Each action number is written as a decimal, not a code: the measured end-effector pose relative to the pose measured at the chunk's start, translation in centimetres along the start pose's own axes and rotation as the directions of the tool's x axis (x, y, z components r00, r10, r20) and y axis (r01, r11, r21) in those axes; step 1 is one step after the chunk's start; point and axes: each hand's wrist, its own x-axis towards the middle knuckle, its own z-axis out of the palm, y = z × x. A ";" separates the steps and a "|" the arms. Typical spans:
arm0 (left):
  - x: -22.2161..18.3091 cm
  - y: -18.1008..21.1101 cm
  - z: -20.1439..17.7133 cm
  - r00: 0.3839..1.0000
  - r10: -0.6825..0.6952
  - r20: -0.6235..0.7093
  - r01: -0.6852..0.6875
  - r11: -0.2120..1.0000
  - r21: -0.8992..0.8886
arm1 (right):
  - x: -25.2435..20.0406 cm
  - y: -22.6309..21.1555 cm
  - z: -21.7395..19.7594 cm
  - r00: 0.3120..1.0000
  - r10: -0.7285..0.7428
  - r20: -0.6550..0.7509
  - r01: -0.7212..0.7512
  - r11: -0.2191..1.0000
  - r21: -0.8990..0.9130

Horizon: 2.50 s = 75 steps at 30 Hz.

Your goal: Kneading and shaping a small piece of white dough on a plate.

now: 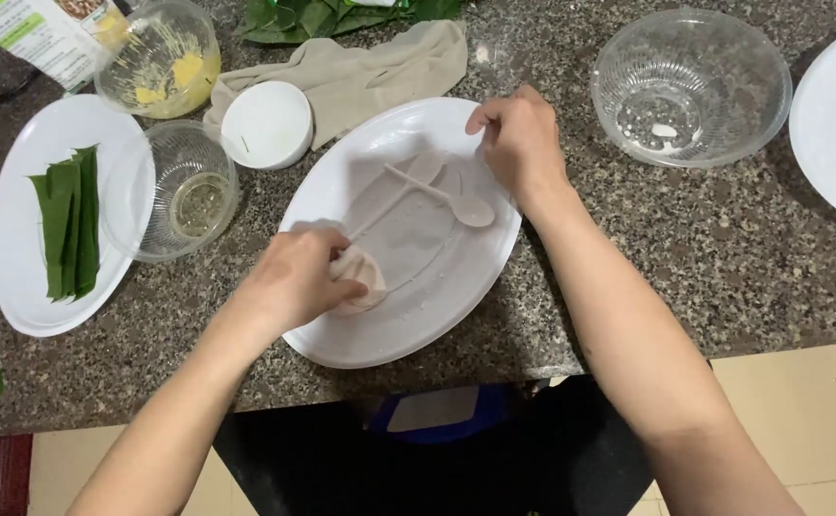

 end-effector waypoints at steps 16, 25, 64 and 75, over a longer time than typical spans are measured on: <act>0.1 -0.2 -6.7 0.854 0.517 0.056 -0.519 0.841 0.153 | 0.3 0.9 0.8 0.989 -0.149 -0.005 0.149 0.989 0.005; -0.9 -2.5 -7.6 0.742 0.660 -0.117 -0.637 0.748 0.187 | -0.8 -3.1 -1.1 0.953 0.281 0.109 -0.300 0.923 0.240; 3.8 2.4 -2.5 0.970 0.190 0.154 -0.217 0.958 0.186 | 0.2 1.2 1.2 0.961 -0.269 -0.064 0.265 0.962 -0.065; 2.6 0.3 5.2 0.802 0.550 -0.234 -0.546 0.833 0.091 | 0.5 1.9 1.4 0.927 -0.366 -0.076 0.358 0.928 -0.101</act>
